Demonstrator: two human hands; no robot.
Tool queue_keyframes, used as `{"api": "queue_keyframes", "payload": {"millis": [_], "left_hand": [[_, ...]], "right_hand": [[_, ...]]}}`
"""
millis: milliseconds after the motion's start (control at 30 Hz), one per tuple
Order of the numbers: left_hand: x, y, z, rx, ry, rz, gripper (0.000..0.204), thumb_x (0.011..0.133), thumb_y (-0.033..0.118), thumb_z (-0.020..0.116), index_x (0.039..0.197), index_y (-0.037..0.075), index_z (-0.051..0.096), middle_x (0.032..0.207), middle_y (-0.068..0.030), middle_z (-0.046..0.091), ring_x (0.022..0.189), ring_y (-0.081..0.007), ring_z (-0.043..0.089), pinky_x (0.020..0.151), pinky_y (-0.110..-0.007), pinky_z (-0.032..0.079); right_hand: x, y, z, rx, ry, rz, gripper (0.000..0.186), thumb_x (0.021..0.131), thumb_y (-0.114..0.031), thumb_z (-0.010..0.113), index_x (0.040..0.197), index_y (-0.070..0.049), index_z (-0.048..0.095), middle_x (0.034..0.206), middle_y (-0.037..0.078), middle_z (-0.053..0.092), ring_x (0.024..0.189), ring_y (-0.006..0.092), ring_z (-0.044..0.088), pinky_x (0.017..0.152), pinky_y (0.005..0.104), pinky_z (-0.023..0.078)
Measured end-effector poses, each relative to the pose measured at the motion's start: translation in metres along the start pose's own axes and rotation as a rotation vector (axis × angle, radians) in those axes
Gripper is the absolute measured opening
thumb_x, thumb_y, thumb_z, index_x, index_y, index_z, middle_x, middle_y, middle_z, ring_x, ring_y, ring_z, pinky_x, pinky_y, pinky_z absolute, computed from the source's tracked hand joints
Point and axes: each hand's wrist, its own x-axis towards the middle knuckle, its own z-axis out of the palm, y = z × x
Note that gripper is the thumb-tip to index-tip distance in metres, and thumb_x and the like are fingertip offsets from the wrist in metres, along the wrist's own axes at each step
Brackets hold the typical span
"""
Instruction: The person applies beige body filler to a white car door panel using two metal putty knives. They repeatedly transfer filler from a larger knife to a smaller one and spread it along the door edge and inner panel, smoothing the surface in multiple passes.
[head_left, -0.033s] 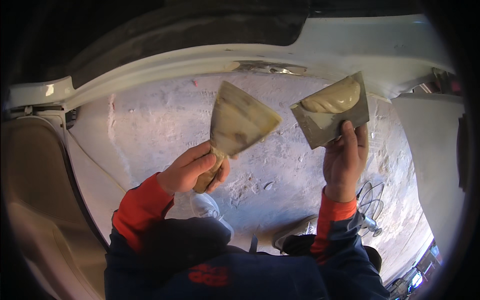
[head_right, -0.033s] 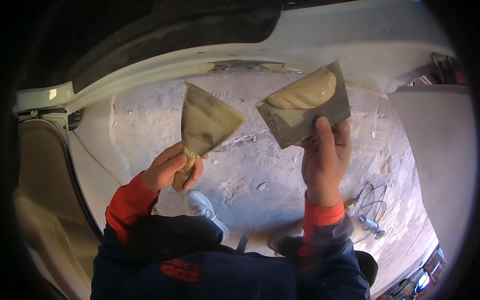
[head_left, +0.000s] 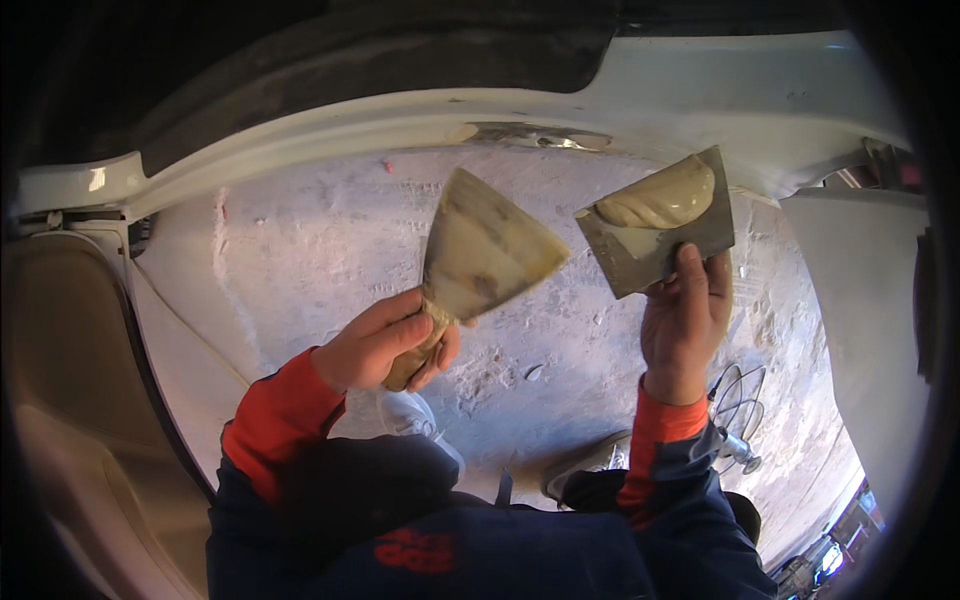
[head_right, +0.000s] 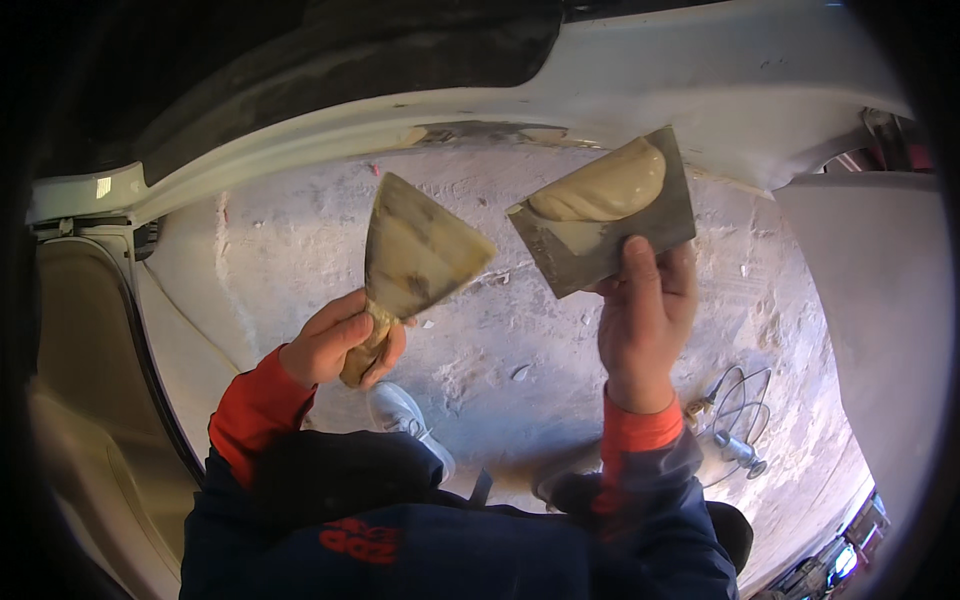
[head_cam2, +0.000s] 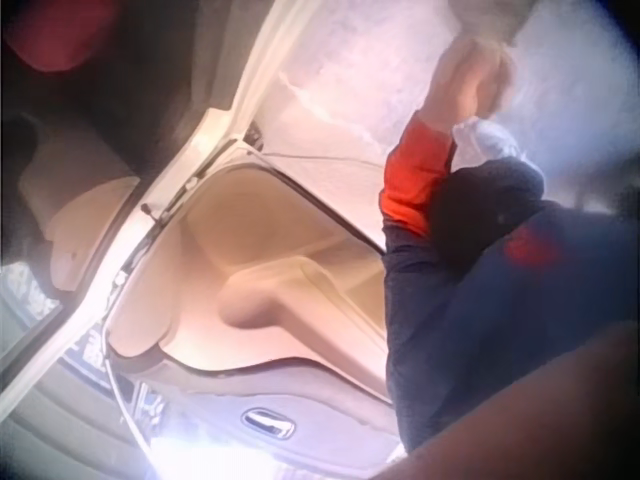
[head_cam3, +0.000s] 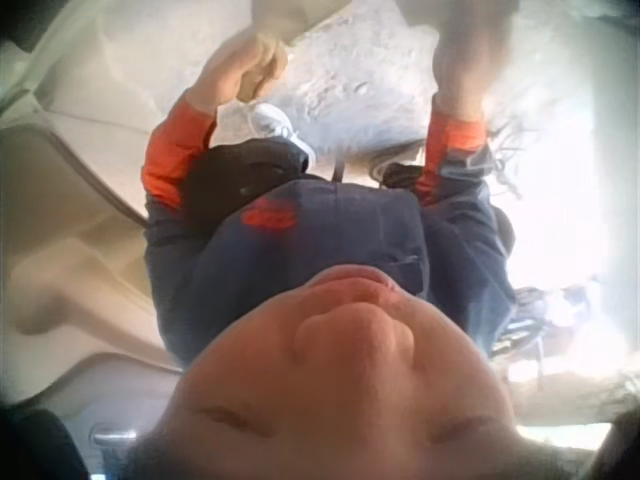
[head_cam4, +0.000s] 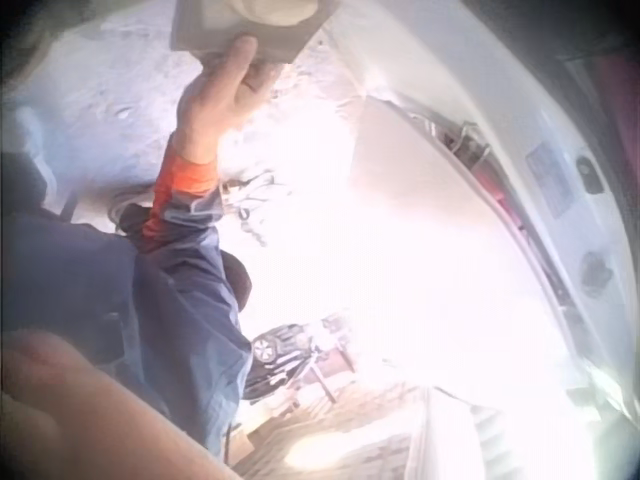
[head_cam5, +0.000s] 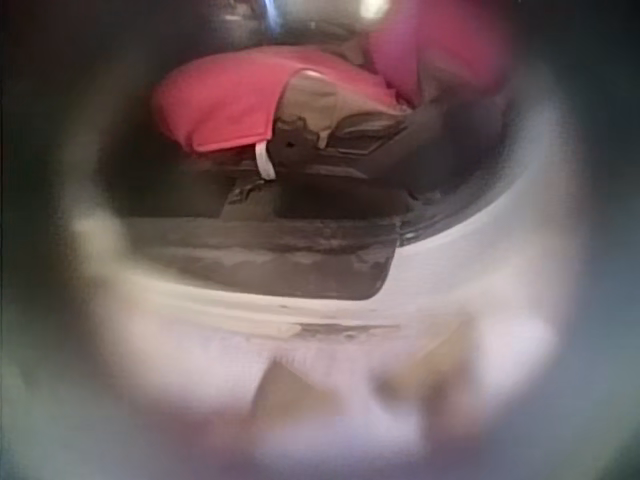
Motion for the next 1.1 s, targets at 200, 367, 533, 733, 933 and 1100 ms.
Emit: {"api": "queue_keyframes", "payload": {"millis": [200, 367, 533, 733, 933, 1100], "left_hand": [[0.003, 0.017, 0.016, 0.156, -0.050, -0.151, 0.039, 0.106, 0.026, 0.035, 0.128, -0.003, 0.046, 0.081, -0.0093, 0.056, 0.059, -0.0101, 0.048, 0.056, -0.025, 0.042], [0.006, 0.015, 0.014, 0.147, -0.050, -0.151, 0.031, 0.106, 0.023, 0.036, 0.122, 0.001, 0.051, 0.081, -0.0046, 0.056, 0.056, -0.0075, 0.046, 0.051, -0.024, 0.039], [0.005, 0.011, 0.009, 0.178, -0.037, -0.132, 0.029, 0.106, 0.021, 0.038, 0.121, 0.002, 0.053, 0.075, -0.0022, 0.053, 0.054, -0.0073, 0.043, 0.050, -0.024, 0.038], [0.002, 0.009, 0.002, 0.330, -0.060, -0.010, 0.021, 0.105, 0.019, 0.040, 0.102, 0.002, 0.051, 0.072, -0.0007, 0.050, 0.054, -0.0071, 0.042, 0.050, -0.024, 0.037], [-0.005, 0.010, 0.001, 0.038, 0.015, 0.017, 0.019, 0.105, 0.019, 0.039, 0.102, 0.003, 0.049, 0.075, -0.0018, 0.048, 0.056, -0.0072, 0.042, 0.050, -0.024, 0.036], [-0.002, 0.005, 0.000, 0.072, -0.024, -0.098, 0.024, 0.106, 0.022, 0.038, 0.112, 0.002, 0.050, 0.077, -0.0027, 0.048, 0.057, -0.0080, 0.041, 0.051, -0.024, 0.037]], "right_hand": [[-0.016, 0.017, 0.001, -0.281, -0.044, -0.313, 0.039, 0.099, -0.004, 0.052, 0.135, 0.007, 0.045, 0.125, 0.012, 0.060, 0.106, 0.0163, 0.061, 0.087, 0.0263, 0.050], [-0.022, 0.023, 0.014, -0.315, -0.129, -0.493, 0.046, 0.098, -0.003, 0.050, 0.141, 0.011, 0.039, 0.139, 0.019, 0.051, 0.128, 0.0229, 0.051, 0.108, 0.0339, 0.036], [-0.010, -0.003, 0.014, -0.891, -0.493, -0.549, 0.040, 0.084, 0.004, 0.064, 0.123, 0.005, 0.062, 0.073, 0.014, 0.069, 0.061, 0.0242, 0.069, 0.061, 0.0287, 0.054], [0.006, -0.030, 0.012, -1.024, -0.941, -0.231, 0.048, 0.081, 0.005, 0.062, 0.129, 0.002, 0.059, 0.071, 0.014, 0.064, 0.059, 0.0322, 0.065, 0.055, 0.0361, 0.051], [0.014, -0.009, 0.003, -1.145, -0.948, -0.172, 0.036, 0.084, -0.003, 0.062, 0.121, -0.002, 0.062, 0.076, 0.018, 0.063, 0.062, 0.0365, 0.062, 0.056, 0.0376, 0.050], [-0.009, 0.014, 0.011, -0.370, -0.160, -0.066, 0.025, 0.096, -0.001, 0.056, 0.119, 0.009, 0.060, 0.083, 0.005, 0.070, 0.075, 0.0066, 0.058, 0.066, 0.0232, 0.049]]}}
